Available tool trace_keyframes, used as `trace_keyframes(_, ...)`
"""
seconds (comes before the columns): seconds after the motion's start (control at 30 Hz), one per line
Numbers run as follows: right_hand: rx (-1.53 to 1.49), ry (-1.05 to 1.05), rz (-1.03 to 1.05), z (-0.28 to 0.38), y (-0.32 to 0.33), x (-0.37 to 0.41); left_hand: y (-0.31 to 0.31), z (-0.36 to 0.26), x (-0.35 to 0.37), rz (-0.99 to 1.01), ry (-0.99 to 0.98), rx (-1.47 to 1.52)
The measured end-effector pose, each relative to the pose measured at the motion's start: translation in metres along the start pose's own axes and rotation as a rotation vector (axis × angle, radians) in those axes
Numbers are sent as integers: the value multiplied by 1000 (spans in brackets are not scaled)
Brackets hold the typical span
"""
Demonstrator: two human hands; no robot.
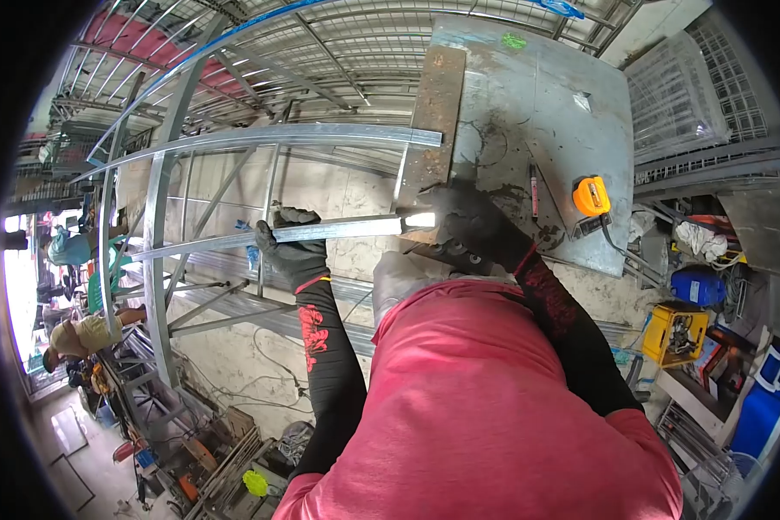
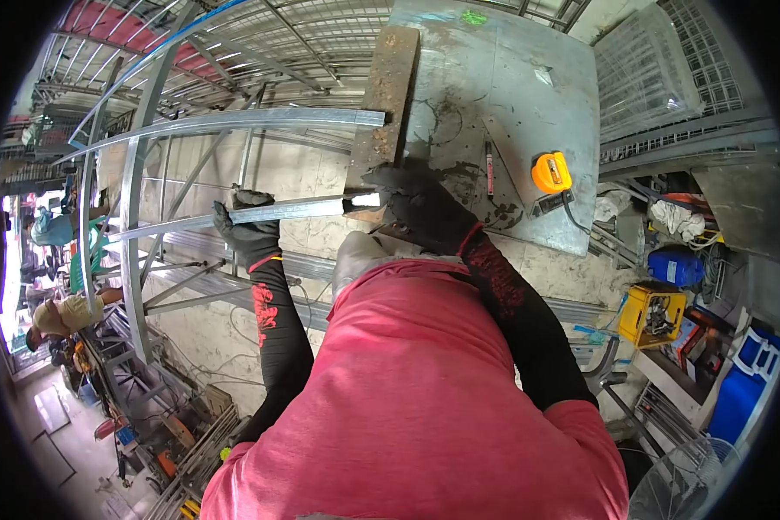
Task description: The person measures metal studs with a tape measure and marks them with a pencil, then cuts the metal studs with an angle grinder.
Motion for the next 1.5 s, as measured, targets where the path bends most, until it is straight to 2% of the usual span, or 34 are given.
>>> trace_keyframes(0.1,15,72,-35,3,2,-2,1,0,0,-1,11,31)
trace_keyframes(0.17,-95,-21,37,-8,-3,-2,3,-1,-1,-10,2,10)
trace_keyframes(0.3,-30,-6,40,-9,-4,-3,4,-2,-1,-31,-25,-6)
trace_keyframes(0.4,-90,-44,19,-11,-3,-3,9,-5,-4,-67,-9,37)
trace_keyframes(0.5,8,79,-78,1,4,-2,15,-10,-9,-83,9,40)
trace_keyframes(0.57,136,0,2,-5,0,-3,20,-13,-16,-109,2,22)
trace_keyframes(0.7,78,-57,37,-3,2,1,4,8,-7,-105,-35,-44)
trace_keyframes(0.73,142,-27,-8,0,8,3,1,13,-7,-67,-27,-75)
trace_keyframes(0.77,207,7,-53,4,15,7,7,19,-6,-116,-16,2)
trace_keyframes(0.8,371,69,-109,11,20,14,5,22,-8,-109,-45,-127)
trace_keyframes(0.83,519,154,-162,23,20,20,-4,36,-10,25,37,-196)
trace_keyframes(0.87,598,30,-117,27,22,18,44,27,-38,41,43,-126)
trace_keyframes(0.9,675,-3,-100,37,21,14,13,36,-16,56,-5,-215)
trace_keyframes(0.93,602,78,-197,42,19,12,2,41,-8,-113,-99,-264)
trace_keyframes(0.97,634,88,-140,54,15,9,-8,50,-8,2,-5,-205)
trace_keyframes(1.0,689,86,-93,63,14,9,-1,47,-7,-147,-73,-210)
trace_keyframes(1.03,671,132,-81,63,7,14,-1,46,-5,-156,-87,-234)
trace_keyframes(1.13,767,60,-11,43,-1,14,-10,55,-7,-209,-99,-222)
trace_keyframes(1.2,864,155,-174,59,4,26,1,58,-8,-270,-80,-184)
trace_keyframes(1.23,881,126,-173,58,4,27,3,60,-21,-55,25,-125)
trace_keyframes(1.27,793,116,-179,55,8,22,0,73,-27,154,146,-49)
trace_keyframes(1.33,707,19,-189,35,21,18,9,70,-37,163,-77,-447)
trace_keyframes(1.37,759,-12,-230,28,25,19,26,63,-42,128,-53,-479)
trace_keyframes(1.4,746,7,-247,25,28,23,17,63,-37,199,-17,-592)
trace_keyframes(1.43,620,-6,-275,16,32,27,27,62,-38,-43,121,-392)
trace_keyframes(1.47,582,13,-232,8,33,29,23,65,-45,-7,213,-322)
trace_keyframes(1.5,552,-25,-238,-2,35,37,30,59,-45,-24,208,-345)
Point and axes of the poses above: each hand's wrist, its own x-axis away from the middle knuckle, its own y-axis out of the back of the hand, z = x × y, the point moved 8 cm from there along -x, towards the middle knuckle, and after that the axes turned 12 degrees about x, right-handed, at the moved point
